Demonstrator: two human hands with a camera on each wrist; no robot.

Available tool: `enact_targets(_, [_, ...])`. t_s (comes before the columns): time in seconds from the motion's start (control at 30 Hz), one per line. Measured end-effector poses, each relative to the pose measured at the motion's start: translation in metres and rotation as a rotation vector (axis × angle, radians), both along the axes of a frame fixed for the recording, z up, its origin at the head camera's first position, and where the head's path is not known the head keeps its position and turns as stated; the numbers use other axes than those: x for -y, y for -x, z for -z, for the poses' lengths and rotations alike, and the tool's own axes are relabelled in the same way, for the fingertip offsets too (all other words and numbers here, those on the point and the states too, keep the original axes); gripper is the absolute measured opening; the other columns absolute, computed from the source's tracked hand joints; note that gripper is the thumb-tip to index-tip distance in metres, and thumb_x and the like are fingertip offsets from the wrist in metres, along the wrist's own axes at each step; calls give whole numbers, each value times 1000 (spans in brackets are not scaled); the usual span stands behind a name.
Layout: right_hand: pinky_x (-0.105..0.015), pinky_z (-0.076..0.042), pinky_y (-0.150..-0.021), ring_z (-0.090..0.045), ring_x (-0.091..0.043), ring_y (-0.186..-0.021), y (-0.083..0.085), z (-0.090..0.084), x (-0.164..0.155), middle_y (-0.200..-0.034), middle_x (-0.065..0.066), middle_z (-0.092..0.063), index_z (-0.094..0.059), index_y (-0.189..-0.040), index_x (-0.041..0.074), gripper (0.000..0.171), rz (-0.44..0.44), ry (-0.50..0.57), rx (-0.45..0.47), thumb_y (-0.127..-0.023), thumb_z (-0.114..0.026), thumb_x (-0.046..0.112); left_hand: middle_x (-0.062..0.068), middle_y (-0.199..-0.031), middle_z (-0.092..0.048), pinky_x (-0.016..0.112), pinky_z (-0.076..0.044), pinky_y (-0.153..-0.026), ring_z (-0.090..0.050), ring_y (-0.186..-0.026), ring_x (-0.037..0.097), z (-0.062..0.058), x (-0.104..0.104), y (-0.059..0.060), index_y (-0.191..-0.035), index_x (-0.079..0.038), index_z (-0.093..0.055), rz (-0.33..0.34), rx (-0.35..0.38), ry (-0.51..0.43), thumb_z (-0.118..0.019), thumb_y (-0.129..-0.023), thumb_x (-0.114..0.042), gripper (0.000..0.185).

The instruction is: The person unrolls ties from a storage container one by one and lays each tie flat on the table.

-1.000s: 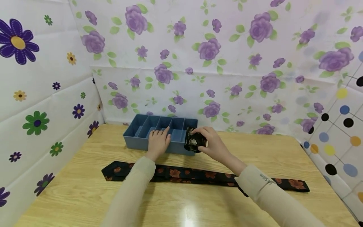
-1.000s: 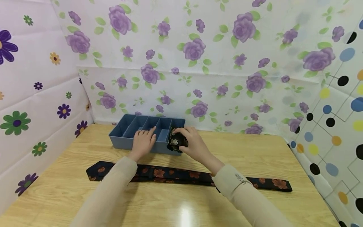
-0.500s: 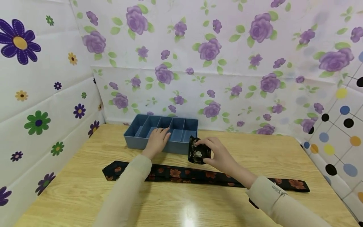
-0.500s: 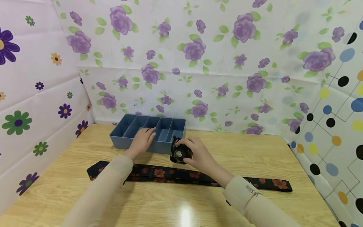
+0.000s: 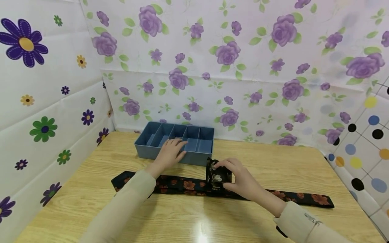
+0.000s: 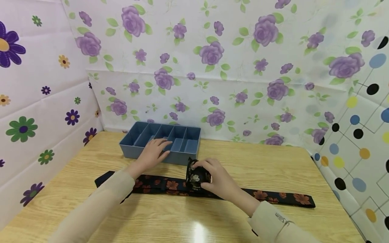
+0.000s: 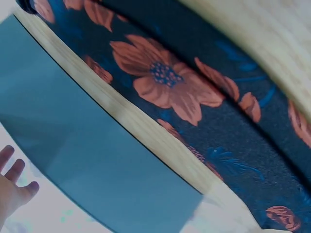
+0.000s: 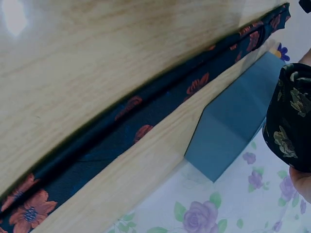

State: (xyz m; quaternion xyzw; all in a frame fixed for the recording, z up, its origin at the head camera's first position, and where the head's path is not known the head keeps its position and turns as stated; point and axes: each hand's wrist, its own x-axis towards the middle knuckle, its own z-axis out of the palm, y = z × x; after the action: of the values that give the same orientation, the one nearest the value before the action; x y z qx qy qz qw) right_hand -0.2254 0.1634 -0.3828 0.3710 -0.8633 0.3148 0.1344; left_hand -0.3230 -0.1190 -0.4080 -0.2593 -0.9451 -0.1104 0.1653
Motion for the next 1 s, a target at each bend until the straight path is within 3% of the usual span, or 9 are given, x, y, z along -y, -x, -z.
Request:
enact_targets(0.23, [-41,-49,-82,-50,-22,-112,-11,9,-6,-117,1,-56,-56,-120,23,59,6,-3,33,-72,-74,-6,12,-126,-58,47,-44,-100,-55,-117,28,-2,-18,-31,-127,-12,-58,234,-74,-9,-60,-93,-23,36])
enact_targets(0.37, [-39,-50,-82,-51,-20,-110,-16,12,-9,-116,3,-56,-56,-119,24,60,3,0,48,-70,-75,-5,7,-124,-59,43,-46,-98,-57,-115,23,-3,-28,-53,-128,-15,-58,310,-96,30,-57,-95,-28,36])
enact_targets(0.5, [-43,-50,-88,-51,-16,-109,-21,14,-10,-114,6,-57,-57,-118,24,60,-9,3,58,-69,-76,-5,3,-122,-61,38,-49,-95,-59,-112,19,-3,-35,-71,-129,-16,-56,346,-78,6,-56,-95,-30,36])
enact_targets(0.63, [-48,-48,-93,-53,-14,-108,-25,16,-11,-112,7,-59,-57,-117,24,60,-20,9,59,-69,-76,-5,4,-123,-61,32,-54,-82,-63,-99,16,0,-41,-83,-132,-15,-54,361,-4,-108,-57,-95,-26,38])
enact_targets(0.77, [-46,-49,-89,-53,-17,-108,-30,21,-11,-114,3,-59,-56,-118,24,58,-29,-5,96,-71,-74,-3,5,-125,-61,30,-54,-76,-64,-90,16,2,-46,-97,-133,-16,-52,379,72,-182,-56,-96,-26,39])
enact_targets(1.0, [-41,-50,-83,-52,-20,-107,-40,33,-9,-116,1,-56,-56,-118,24,59,-52,-19,122,-70,-72,-5,0,-128,-57,34,-53,-86,-60,-109,16,7,-54,-114,-136,-21,-49,384,187,-156,-52,-94,-44,48])
